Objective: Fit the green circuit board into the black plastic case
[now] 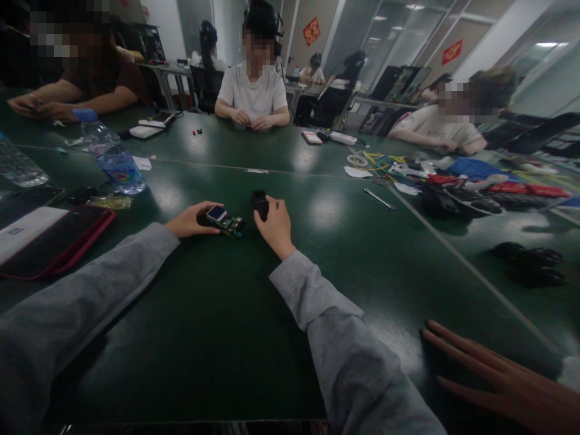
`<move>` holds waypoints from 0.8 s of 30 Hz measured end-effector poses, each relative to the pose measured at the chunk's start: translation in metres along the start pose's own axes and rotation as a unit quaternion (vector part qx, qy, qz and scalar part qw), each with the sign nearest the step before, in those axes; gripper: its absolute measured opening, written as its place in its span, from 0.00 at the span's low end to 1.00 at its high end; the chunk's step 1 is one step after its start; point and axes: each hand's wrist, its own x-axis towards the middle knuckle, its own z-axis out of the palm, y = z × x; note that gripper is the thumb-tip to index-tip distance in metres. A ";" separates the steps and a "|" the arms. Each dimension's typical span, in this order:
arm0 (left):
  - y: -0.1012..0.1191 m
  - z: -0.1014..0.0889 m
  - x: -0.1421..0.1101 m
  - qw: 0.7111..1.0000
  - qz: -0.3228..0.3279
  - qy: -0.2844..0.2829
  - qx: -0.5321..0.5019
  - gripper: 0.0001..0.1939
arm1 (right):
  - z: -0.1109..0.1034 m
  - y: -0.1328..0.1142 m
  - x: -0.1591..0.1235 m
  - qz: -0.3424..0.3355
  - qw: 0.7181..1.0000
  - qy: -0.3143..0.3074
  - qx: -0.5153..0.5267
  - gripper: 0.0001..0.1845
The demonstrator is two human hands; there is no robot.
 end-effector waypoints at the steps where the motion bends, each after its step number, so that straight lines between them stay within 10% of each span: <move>1: -0.001 0.000 0.000 1.000 0.005 -0.003 0.006 0.35 | 0.000 0.000 0.000 0.006 1.000 -0.007 0.014 0.31; 10: 0.000 0.007 0.003 0.999 -0.004 0.033 -0.019 0.37 | -0.028 -0.051 -0.004 -0.069 0.971 -0.067 0.220 0.27; 19: -0.019 -0.002 0.009 0.987 0.079 0.000 0.141 0.50 | -0.022 -0.035 -0.006 -0.232 0.944 -0.232 0.044 0.33; 24: -0.029 -0.009 0.013 0.971 0.114 -0.015 0.210 0.52 | -0.015 -0.032 -0.008 -0.218 0.958 -0.170 0.070 0.35</move>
